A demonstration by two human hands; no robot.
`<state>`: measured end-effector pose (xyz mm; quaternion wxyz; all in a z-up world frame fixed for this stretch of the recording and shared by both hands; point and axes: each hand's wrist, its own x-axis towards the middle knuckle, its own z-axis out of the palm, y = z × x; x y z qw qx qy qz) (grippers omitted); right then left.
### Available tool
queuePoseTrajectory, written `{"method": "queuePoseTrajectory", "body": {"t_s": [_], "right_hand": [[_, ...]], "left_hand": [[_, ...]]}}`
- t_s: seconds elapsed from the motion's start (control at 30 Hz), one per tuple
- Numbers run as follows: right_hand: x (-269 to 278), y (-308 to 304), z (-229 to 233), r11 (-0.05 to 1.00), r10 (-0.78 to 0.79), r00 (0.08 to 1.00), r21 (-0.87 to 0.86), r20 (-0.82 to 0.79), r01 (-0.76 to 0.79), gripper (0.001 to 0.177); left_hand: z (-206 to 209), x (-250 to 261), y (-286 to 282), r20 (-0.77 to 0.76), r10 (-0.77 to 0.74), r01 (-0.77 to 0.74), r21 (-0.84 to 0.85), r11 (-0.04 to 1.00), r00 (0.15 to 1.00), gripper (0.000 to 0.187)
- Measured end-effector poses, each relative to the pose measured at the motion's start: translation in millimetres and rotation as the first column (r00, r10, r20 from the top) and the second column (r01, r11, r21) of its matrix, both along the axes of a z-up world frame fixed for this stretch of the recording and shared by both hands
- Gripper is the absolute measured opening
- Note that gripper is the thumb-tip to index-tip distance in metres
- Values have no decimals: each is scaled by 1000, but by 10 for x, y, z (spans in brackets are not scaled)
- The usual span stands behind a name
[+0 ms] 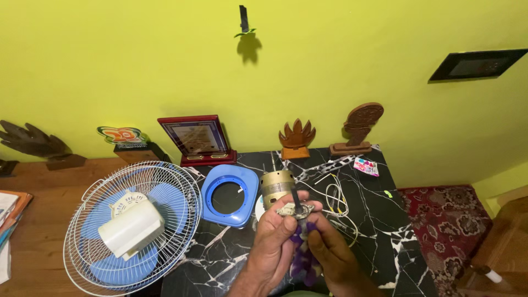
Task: The person disassembles a fan motor, cleans its components with a cloth, and uses pliers and a screwdriver to adjust and reassemble the motor. The person handles the motor, wires, and tools throughout the process.
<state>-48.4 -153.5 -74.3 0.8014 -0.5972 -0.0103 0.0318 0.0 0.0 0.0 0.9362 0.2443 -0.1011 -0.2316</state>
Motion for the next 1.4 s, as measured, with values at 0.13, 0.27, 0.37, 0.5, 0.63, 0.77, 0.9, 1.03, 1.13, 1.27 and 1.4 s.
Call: {"method": "queuePoseTrajectory", "body": {"t_s": [0.13, 0.27, 0.37, 0.5, 0.63, 0.77, 0.9, 1.03, 1.13, 1.27, 1.4], "right_hand": [[-17, 32, -98, 956, 41, 990, 293, -134, 0, 50], [18, 81, 33, 900, 97, 995, 425, 31, -101, 42], [24, 167, 197, 954, -86, 969, -260, 232, 147, 34], [37, 188, 326, 928, 92, 943, 371, -319, 34, 41], [96, 183, 325, 856, 204, 962, 510, -179, -86, 43], [174, 223, 367, 921, 16, 919, 364, -395, 140, 45], [179, 254, 414, 947, -6, 895, 286, -446, 149, 47], [175, 258, 413, 996, -13, 958, 77, -285, 36, 41], [148, 261, 438, 919, -176, 984, -365, -41, 149, 36], [130, 271, 567, 809, -67, 959, -548, 274, 213, 36], [147, 345, 642, 838, -59, 958, -508, 281, 201, 37]], "left_hand": [[-59, -8, 85, 13, 55, -57, 203, 977, 998, 53], [-84, 19, 148, 54, 100, -112, 356, 928, 994, 46], [-98, 16, 165, 7, 88, -85, 325, 942, 996, 45], [-141, 24, 183, 117, 33, -56, 198, 979, 993, 47], [-192, 40, 185, 16, 13, -15, 145, 989, 1000, 55], [-206, 57, 191, -16, 64, -59, 194, 979, 998, 63], [-225, 42, 143, -63, 142, -131, 157, 979, 988, 60], [-229, 41, 128, -115, 224, -193, 228, 954, 968, 53], [-222, 40, 138, -98, 289, -251, 291, 923, 952, 50], [-225, 71, 141, -80, 361, -321, 313, 894, 929, 48], [-272, 35, 120, -107, 379, -336, 291, 896, 919, 44]]}}
